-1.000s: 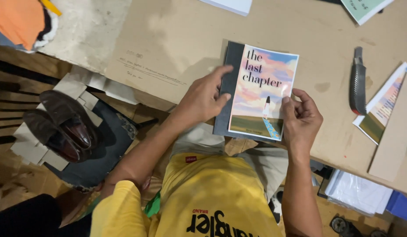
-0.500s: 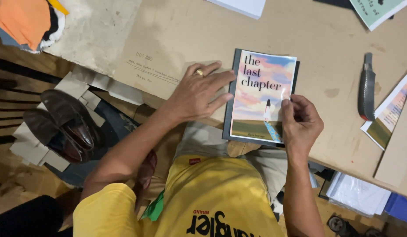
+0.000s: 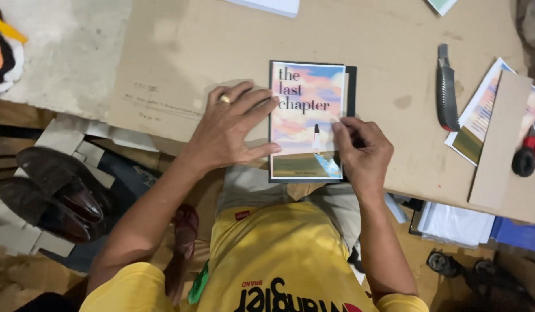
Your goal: The person uses a utility knife to trim a piece of cardboard to size. They then place a printed book cover onto the cardboard and align it with a black hardcover book. Finally, they position the covered cardboard onto the book to check the fit.
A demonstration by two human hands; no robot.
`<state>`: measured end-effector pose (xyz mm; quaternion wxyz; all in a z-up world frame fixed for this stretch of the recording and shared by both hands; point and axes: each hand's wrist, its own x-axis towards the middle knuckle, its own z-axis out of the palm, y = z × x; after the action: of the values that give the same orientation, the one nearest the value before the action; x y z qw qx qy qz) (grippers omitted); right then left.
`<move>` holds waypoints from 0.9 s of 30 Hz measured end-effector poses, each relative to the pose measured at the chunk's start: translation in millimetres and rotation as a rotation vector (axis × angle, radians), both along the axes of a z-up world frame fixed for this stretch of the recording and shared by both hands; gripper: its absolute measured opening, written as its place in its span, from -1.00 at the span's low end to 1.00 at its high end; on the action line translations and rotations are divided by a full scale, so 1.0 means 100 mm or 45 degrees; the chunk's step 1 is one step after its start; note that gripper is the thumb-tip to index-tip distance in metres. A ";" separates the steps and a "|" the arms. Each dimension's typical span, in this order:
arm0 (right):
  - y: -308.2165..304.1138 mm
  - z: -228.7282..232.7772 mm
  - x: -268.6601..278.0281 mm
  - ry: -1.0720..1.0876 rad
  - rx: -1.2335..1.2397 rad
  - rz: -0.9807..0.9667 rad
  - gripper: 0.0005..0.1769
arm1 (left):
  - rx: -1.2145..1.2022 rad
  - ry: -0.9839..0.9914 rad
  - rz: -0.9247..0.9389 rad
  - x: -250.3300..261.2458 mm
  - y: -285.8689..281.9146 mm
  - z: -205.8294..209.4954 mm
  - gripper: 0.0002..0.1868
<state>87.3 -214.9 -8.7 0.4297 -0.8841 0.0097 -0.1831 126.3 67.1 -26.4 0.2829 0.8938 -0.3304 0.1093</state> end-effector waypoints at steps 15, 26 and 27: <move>-0.06 -0.04 0.00 -0.002 -0.076 0.135 -0.90 | 0.023 0.120 0.036 -0.03 0.02 0.03 -0.17; -0.12 0.02 0.00 0.007 -0.165 0.213 -0.91 | -0.035 0.115 -0.032 -0.04 0.07 0.03 -0.04; -0.15 0.06 -0.01 -0.047 -0.239 0.289 -0.89 | 0.012 0.120 -0.031 -0.03 0.07 0.06 -0.03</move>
<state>86.1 -229.6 -3.0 0.3632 -0.9123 -0.1154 -0.1495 123.3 73.8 -20.7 0.2952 0.8953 -0.3279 0.0619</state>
